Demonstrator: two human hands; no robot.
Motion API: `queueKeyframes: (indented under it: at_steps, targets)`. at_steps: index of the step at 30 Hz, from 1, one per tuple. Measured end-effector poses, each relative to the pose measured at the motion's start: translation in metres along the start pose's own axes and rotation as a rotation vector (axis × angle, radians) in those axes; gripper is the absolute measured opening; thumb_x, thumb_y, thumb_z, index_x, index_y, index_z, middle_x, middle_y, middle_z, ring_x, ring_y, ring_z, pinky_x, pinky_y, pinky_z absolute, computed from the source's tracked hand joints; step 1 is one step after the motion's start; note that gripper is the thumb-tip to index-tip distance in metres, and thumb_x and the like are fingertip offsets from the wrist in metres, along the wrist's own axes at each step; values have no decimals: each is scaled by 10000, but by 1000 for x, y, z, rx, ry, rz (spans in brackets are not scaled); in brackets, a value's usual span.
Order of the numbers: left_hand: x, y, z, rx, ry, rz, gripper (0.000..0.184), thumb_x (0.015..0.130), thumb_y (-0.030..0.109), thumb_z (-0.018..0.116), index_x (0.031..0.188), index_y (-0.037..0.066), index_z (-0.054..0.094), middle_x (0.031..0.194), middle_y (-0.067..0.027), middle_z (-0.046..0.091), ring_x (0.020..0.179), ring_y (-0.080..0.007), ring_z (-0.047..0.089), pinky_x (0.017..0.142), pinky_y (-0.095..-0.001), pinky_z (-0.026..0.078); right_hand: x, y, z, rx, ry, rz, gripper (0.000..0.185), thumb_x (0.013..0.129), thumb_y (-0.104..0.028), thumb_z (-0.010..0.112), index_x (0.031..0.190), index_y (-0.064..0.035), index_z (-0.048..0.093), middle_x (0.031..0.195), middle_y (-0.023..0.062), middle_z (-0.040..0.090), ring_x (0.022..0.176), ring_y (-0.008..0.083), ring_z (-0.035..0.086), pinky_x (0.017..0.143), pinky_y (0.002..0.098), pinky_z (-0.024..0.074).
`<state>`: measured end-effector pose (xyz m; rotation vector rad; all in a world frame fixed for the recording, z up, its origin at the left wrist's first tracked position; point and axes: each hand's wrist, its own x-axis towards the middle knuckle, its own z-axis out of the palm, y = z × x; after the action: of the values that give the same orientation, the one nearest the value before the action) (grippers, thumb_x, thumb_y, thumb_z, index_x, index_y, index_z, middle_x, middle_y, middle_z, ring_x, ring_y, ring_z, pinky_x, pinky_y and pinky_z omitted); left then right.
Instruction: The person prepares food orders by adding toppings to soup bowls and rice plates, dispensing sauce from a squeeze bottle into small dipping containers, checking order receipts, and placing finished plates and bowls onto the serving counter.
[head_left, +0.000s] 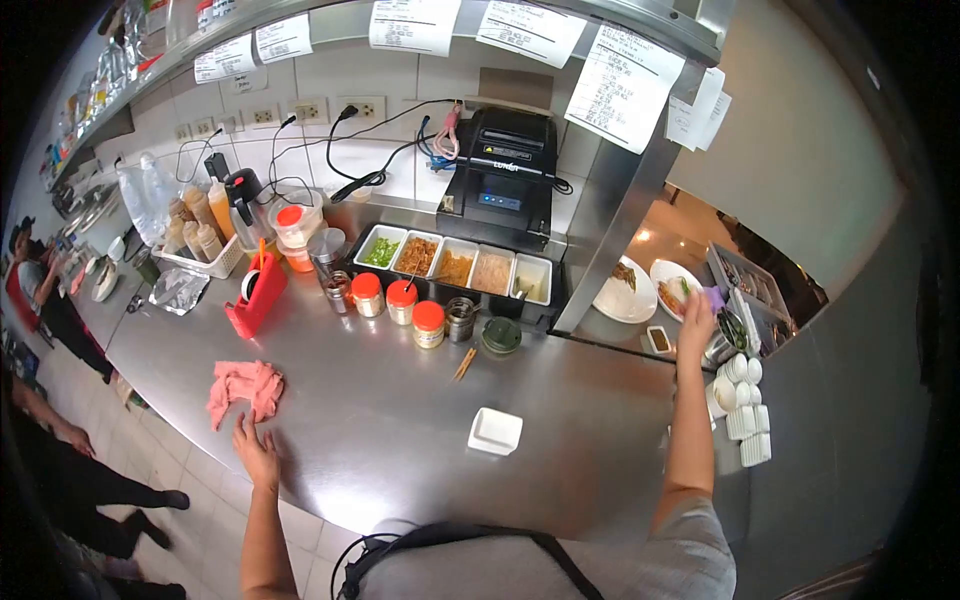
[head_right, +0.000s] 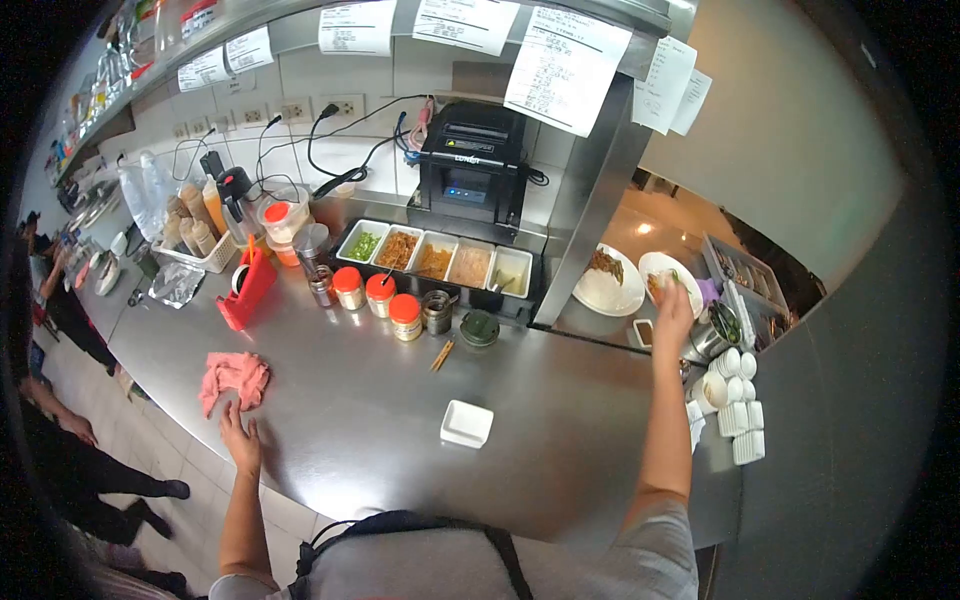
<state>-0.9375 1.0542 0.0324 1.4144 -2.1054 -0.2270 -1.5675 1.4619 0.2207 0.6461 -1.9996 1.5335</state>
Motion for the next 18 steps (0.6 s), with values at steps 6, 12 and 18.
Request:
queueKeyframes:
  at_steps: [6, 12, 18]
  targets:
    - [-10, -43, 17, 308, -58, -97, 552, 885, 306, 584, 1382, 114, 439, 1481, -147, 337, 1362, -325, 305, 1134, -500, 186, -30, -220, 104, 305, -459, -346, 297, 821, -107, 715, 1082, -39, 592, 1018, 61, 618, 939, 153, 596, 847, 307, 480]
    - [-11, -31, -2, 182, -46, -120, 502, 873, 288, 593, 1333, 105, 510, 1446, -152, 399, 1358, -316, 330, 1144, -477, 184, -33, -344, 183, 876, -636, -104, 604, 839, -156, 719, 1335, -20, 404, 1252, 144, 514, 1094, 219, 543, 935, 352, 455]
    - [-11, -22, -13, 137, -45, -116, 505, 864, 275, 602, 1329, 101, 507, 1434, -163, 408, 1358, -318, 327, 1144, -481, 178, -15, -372, 214, 1302, -648, 345, 719, 869, -320, 697, 1397, -14, 317, 1245, 167, 485, 1110, 275, 526, 945, 423, 457]
